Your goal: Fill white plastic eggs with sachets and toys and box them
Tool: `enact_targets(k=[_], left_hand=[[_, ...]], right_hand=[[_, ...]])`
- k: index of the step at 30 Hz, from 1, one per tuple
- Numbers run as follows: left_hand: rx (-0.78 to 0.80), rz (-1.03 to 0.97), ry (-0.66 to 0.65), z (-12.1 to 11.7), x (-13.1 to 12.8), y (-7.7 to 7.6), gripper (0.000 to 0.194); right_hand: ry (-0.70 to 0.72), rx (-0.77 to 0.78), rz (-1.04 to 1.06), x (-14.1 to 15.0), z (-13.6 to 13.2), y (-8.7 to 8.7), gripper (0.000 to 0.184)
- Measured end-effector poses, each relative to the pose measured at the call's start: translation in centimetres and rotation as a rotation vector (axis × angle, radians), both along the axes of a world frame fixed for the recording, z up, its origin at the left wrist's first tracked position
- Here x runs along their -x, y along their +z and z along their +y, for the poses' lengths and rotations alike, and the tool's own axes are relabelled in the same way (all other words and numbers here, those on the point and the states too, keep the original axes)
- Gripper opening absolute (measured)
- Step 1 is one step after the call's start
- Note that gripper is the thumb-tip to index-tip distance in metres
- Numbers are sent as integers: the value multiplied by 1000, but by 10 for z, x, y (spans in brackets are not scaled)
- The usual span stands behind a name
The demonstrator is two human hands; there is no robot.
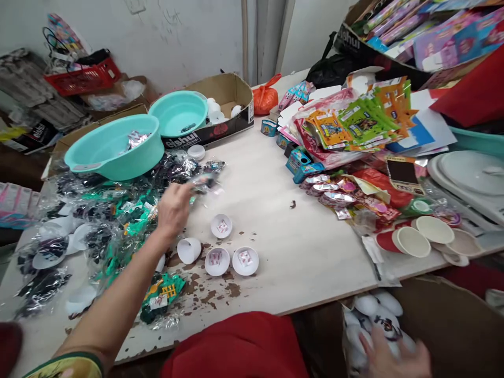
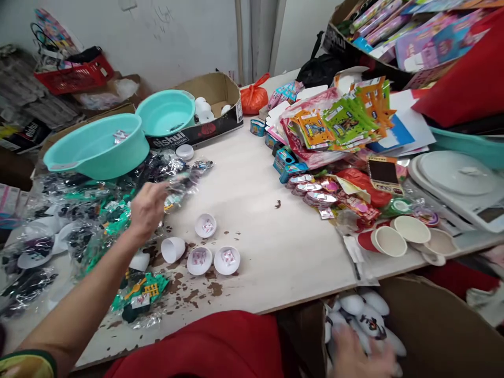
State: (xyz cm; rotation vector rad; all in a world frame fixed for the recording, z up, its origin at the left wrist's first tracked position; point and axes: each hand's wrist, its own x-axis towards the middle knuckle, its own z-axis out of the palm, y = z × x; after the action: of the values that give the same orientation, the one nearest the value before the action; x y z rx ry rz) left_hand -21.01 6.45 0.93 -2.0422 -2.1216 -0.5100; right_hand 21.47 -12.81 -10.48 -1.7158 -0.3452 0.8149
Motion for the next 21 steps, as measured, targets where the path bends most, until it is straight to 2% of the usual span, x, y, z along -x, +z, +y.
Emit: enact_targets(k=[1, 2, 4, 5, 6, 8, 10, 11, 12, 13, 14, 16, 18, 19, 21], left_hand=[[-41, -110, -172, -16, -24, -1, 28], [-48, -222, -346, -33, -48, -5, 28], [14, -385, -656, -65, -93, -18, 28], [59, -481, -661, -78, -110, -26, 28], [82, -567, -635, -90, -123, -32, 29], [119, -703, -467, -105, -136, -40, 28], [189, -836, -285, -110, -136, -42, 51], [246, -913, -201, -111, -135, -41, 65], [310, -994, -133, -110, -135, -40, 70], [361, -1067, -83, -109, -135, -40, 63], [390, -1125, -33, -107, -137, -39, 47], [382, -1179, 65, -105, -144, -41, 24], [279, -1130, 87, -104, -155, -44, 22], [202, -1067, 41, -105, -160, -46, 19], [37, -905, -171, -109, -170, -48, 13]], right_hand=[[52, -39, 45, 24, 17, 10, 100], [176, -103, 169, 50, 35, 21, 100], [405, -204, 432, 102, 70, 41, 90], [457, -222, 538, 124, 85, 48, 82], [444, -214, 597, 142, 97, 53, 68], [363, -210, 594, 165, 111, 55, 45], [291, -195, 497, 176, 110, 52, 39], [292, -185, 449, 179, 105, 50, 41], [313, -174, 426, 181, 97, 49, 42], [344, -167, 434, 182, 90, 49, 43], [388, -160, 485, 183, 82, 49, 41], [451, -150, 661, 182, 72, 52, 38], [422, -110, 785, 177, 70, 53, 46], [395, -75, 815, 173, 72, 52, 49], [361, 12, 845, 165, 77, 47, 43]])
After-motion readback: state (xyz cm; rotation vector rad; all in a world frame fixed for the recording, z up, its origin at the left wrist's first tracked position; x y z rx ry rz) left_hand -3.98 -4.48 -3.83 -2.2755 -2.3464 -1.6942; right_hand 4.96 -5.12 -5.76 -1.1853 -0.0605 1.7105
